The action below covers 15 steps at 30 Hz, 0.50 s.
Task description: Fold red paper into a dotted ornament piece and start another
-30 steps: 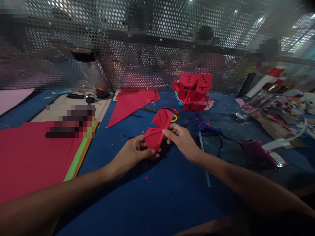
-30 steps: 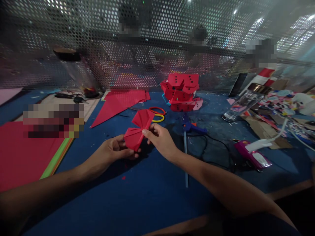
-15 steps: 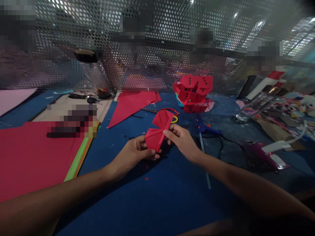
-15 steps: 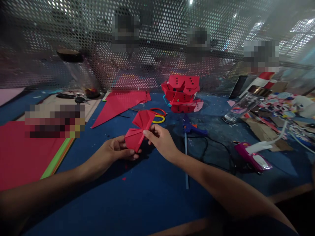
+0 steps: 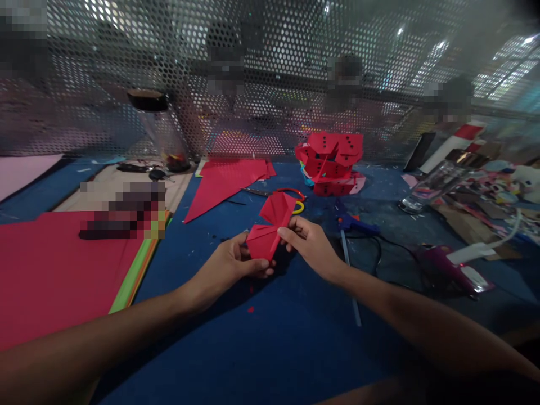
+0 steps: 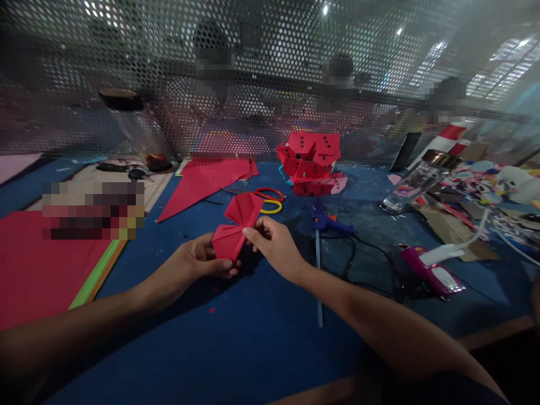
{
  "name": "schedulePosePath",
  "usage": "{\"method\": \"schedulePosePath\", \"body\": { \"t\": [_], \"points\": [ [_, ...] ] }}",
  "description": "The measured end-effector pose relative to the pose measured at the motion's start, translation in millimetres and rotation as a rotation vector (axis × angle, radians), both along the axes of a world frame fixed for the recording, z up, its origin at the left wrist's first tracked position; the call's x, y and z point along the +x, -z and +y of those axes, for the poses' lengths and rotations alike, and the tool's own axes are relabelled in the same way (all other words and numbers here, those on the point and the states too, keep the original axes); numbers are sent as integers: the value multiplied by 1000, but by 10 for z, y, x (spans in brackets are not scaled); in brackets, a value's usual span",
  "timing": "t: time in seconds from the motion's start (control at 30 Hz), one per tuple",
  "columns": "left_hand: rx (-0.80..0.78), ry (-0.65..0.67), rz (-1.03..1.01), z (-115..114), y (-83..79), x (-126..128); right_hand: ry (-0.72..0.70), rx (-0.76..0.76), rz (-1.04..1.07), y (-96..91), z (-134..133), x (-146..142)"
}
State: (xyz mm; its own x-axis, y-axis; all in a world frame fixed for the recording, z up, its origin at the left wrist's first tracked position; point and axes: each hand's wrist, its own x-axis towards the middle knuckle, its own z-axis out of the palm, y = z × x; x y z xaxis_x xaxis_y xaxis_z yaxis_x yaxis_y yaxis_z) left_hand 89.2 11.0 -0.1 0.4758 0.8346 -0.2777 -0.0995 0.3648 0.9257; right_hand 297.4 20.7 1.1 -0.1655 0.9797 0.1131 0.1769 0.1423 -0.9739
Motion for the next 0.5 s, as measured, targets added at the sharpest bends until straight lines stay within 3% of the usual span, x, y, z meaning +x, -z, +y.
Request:
{"method": "schedulePosePath", "body": {
  "t": [0.5],
  "points": [
    [41, 15, 28, -34, -41, 9, -55, 4, 11, -1, -41, 7]
  ]
}}
